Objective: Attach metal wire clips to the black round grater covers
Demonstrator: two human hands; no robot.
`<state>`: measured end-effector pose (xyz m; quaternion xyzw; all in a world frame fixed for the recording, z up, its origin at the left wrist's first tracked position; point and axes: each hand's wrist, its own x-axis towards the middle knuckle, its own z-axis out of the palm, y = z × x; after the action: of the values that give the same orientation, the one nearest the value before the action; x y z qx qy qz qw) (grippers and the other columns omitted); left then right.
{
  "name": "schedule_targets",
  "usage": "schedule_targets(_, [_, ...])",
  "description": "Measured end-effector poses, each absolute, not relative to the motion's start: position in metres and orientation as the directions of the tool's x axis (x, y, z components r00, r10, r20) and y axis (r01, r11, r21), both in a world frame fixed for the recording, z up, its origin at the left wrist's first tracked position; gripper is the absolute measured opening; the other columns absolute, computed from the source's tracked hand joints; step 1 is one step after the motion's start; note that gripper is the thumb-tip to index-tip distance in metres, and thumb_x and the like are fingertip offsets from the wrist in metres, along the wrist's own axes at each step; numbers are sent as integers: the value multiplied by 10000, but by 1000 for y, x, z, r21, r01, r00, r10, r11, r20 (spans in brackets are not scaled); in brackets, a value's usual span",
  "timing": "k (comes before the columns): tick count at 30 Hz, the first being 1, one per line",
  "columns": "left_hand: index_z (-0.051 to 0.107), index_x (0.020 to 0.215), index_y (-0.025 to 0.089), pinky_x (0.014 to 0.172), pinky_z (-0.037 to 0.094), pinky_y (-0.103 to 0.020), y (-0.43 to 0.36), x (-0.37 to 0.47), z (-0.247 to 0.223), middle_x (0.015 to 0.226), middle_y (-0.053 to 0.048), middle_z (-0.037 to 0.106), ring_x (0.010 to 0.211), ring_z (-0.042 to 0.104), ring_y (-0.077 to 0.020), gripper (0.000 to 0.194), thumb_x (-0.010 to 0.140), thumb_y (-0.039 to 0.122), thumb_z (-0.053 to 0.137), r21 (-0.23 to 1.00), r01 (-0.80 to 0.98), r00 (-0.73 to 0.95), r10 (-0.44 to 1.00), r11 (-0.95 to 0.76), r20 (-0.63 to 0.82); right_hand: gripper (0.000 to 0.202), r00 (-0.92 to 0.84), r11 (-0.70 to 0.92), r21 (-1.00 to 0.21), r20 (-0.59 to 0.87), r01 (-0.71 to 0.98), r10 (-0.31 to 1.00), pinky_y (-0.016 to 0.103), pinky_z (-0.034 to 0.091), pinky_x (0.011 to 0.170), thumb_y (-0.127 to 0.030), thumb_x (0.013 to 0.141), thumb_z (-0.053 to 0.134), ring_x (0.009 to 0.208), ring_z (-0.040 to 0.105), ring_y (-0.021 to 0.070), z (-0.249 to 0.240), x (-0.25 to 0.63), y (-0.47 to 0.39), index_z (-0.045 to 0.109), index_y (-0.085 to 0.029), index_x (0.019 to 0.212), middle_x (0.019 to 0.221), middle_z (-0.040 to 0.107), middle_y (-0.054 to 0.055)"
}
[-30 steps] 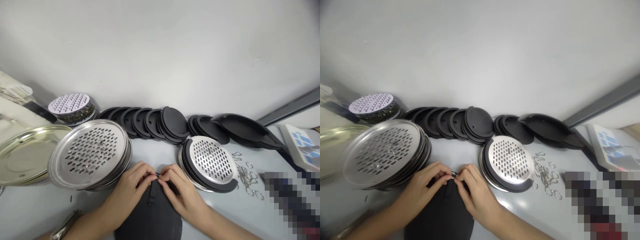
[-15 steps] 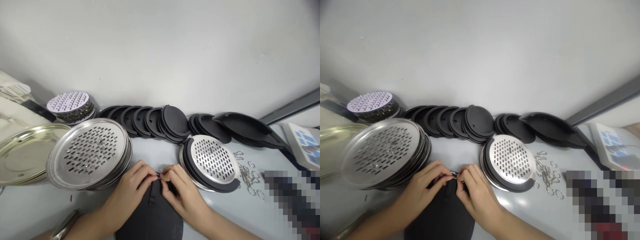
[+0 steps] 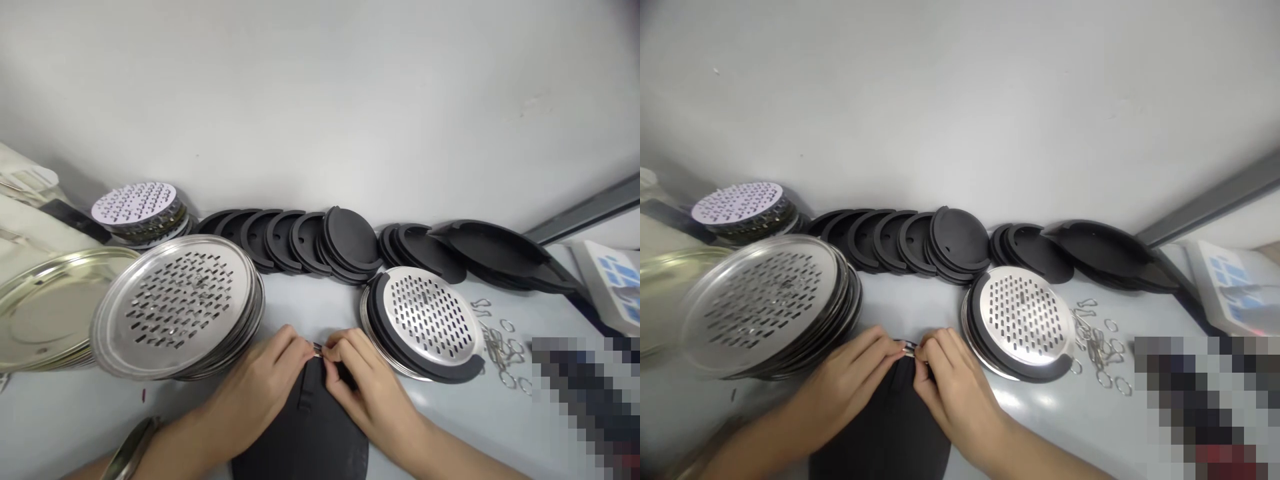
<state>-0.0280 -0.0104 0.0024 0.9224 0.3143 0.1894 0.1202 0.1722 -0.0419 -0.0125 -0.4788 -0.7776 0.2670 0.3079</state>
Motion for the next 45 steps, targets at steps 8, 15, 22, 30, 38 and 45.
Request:
schedule_targets(8, [503, 1222, 70, 757, 536, -341, -14, -33, 9, 947, -112, 644, 876, 620, -220, 320, 960, 61, 318, 164, 516, 764, 538, -841, 356, 139, -364, 414, -686, 227, 598, 903, 343, 464, 716, -88, 944, 417, 836, 525, 204, -8, 173, -42, 467, -216, 927, 900, 539, 59])
schedule_targets(15, [554, 1092, 114, 738, 539, -328, -11, -29, 9, 892, -86, 656, 831, 622, -202, 276, 988, 103, 299, 266, 513, 734, 577, -816, 357, 125, -376, 417, -671, 216, 613, 901, 353, 458, 727, -92, 954, 416, 842, 517, 207, -9, 174, -41, 459, -210, 954, 917, 537, 64])
schedule_targets(22, [584, 961, 131, 703, 536, -322, -12, -30, 11, 866, -75, 662, 800, 615, -196, 316, 1008, 120, 271, 265, 501, 744, 566, -824, 355, 105, -390, 453, -629, 246, 632, 887, 353, 458, 712, -113, 963, 436, 829, 525, 212, -8, 174, -41, 484, -207, 969, 903, 550, 67])
schedule_targets(30, [568, 1054, 118, 779, 536, -300, -10, -31, 10, 904, -70, 663, 846, 620, -179, 286, 1012, 126, 285, 368, 442, 706, 570, -818, 420, 139, -363, 429, -656, 245, 621, 899, 336, 447, 695, -126, 992, 400, 799, 498, 197, -8, 171, -42, 510, -197, 945, 876, 540, 56])
schedule_targets(38, [576, 1070, 97, 787, 536, -325, -10, -29, 13, 897, -82, 679, 827, 633, -191, 245, 983, 99, 347, 341, 459, 656, 572, -820, 493, 154, -345, 418, -631, 244, 653, 906, 319, 422, 659, -116, 988, 406, 758, 467, 185, -11, 171, -45, 492, -188, 881, 833, 491, 41])
schedule_targets(45, [569, 1038, 140, 798, 528, -320, -9, -26, 11, 889, -58, 686, 827, 637, -188, 273, 1013, 141, 297, 370, 483, 660, 608, -794, 441, 158, -347, 400, -528, 203, 749, 916, 326, 415, 630, -151, 985, 409, 726, 478, 196, -10, 170, -41, 441, -197, 838, 801, 493, 34])
